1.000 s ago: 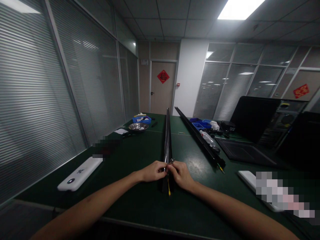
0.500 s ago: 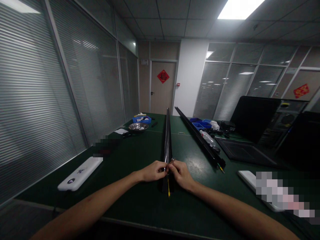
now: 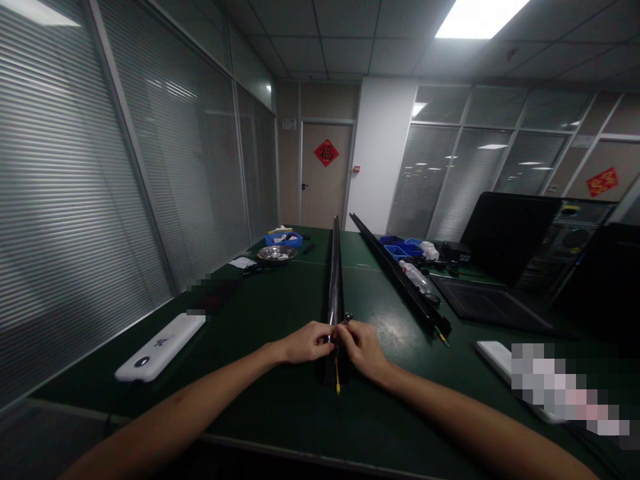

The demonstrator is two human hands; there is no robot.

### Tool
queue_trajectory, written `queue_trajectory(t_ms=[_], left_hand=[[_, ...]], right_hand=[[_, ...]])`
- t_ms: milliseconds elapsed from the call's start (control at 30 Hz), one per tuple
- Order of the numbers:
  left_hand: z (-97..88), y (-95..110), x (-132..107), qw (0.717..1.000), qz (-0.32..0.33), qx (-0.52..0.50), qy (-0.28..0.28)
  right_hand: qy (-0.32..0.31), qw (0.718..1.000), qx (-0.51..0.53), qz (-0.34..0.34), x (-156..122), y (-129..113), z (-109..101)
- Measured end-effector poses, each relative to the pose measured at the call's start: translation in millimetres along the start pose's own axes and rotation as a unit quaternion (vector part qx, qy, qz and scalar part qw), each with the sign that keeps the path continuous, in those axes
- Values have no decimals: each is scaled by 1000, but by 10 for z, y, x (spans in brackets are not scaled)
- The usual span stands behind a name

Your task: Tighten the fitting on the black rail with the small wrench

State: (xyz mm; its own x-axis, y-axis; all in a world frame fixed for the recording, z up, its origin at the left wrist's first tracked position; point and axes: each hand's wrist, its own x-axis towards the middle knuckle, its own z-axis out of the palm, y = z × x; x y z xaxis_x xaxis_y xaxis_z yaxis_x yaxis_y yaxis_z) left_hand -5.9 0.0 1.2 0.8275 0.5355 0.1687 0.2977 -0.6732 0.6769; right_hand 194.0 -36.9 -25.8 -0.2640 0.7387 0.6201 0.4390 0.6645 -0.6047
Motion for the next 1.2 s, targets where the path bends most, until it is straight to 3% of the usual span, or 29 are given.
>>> queue_trajectory(t_ms=[467, 733, 1200], left_hand=[[-7, 30, -8, 1000, -10, 7, -5], [-14, 83, -17, 1000, -9, -4, -6], [20, -2, -4, 1000, 9, 8, 8]], right_hand=[[44, 998, -35, -15, -28, 53, 50], [34, 999, -29, -11, -23, 18, 39], [1, 999, -38, -2, -39, 62, 58]])
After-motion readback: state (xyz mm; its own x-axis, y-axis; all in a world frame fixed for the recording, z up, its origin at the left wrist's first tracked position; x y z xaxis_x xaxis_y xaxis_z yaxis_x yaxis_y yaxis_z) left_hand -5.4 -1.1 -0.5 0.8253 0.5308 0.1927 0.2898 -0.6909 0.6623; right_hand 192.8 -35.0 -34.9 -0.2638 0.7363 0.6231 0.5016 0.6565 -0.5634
